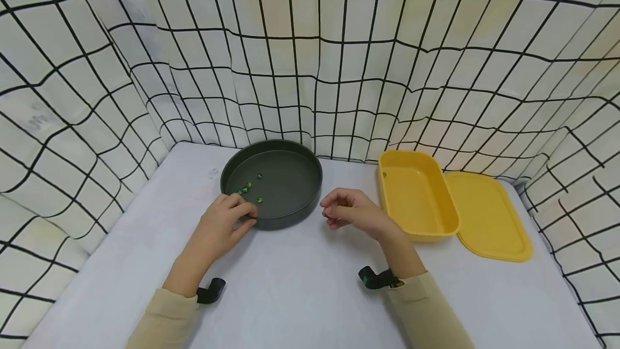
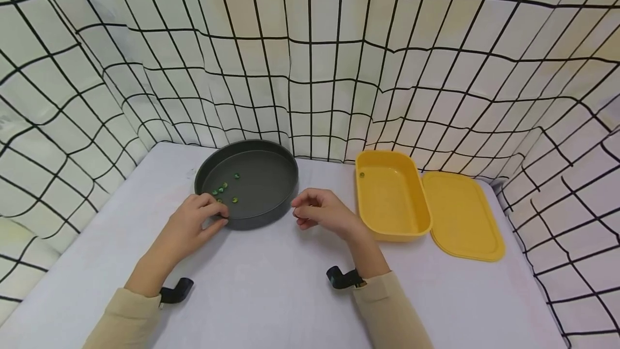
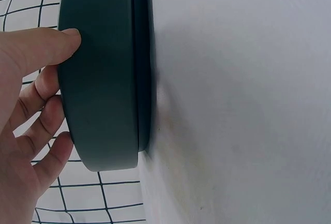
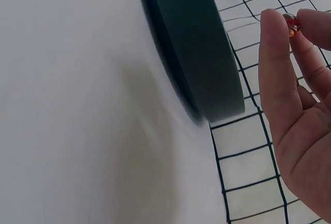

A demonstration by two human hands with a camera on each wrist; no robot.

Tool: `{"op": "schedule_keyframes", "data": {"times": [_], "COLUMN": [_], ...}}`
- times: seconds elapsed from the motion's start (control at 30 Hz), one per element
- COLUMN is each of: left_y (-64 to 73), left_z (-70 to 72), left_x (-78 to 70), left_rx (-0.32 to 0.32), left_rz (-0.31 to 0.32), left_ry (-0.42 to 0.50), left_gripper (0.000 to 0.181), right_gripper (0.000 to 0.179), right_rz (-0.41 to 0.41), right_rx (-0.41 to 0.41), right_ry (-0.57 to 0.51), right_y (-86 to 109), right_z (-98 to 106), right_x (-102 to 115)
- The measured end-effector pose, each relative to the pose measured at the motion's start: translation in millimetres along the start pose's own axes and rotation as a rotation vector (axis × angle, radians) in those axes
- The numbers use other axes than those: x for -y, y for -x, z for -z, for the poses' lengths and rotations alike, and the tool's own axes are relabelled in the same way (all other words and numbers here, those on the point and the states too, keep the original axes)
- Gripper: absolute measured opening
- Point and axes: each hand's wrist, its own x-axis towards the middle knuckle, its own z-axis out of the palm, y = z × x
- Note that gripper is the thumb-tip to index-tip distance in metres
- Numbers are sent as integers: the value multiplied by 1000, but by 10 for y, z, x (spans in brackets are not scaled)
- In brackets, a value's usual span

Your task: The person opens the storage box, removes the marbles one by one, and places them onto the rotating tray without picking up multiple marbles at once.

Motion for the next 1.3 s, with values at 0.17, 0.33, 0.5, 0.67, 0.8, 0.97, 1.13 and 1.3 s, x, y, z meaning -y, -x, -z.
{"op": "schedule_keyframes", "data": {"times": [0.17, 0.33, 0.5, 0.67, 0.8, 0.97, 1.13, 1.3], "left_y": [8, -2, -8, -6, -4, -6, -10, -14], "left_z": [-7, -2, 7, 10, 21, 27, 30, 32], "left_x": [6, -6, -12, -10, -13, -24, -29, -32], "left_rx": [0, -5, -18, -11, -4, 0, 7, 14], "left_rz": [8, 1, -14, -7, -3, 2, 9, 18], "left_ry": [-1, 2, 8, 5, 3, 1, -2, -4], "left_gripper": [23, 23, 21, 22, 21, 21, 22, 22], "right_gripper": [25, 28, 28, 28, 26, 22, 19, 17], "right_rz": [7, 7, -12, -35, -59, -74, -94, -123], "right_rx": [15, 16, 29, 35, 21, -3, -20, -31], "right_ry": [12, 38, 65, 78, 93, 144, 185, 187], "right_y": [-168, -375, -571, -707, -768, -808, -847, -886], "right_z": [-89, -185, -305, -406, -469, -526, -564, -580], "right_x": [92, 150, 173, 164, 155, 178, 198, 184]}}
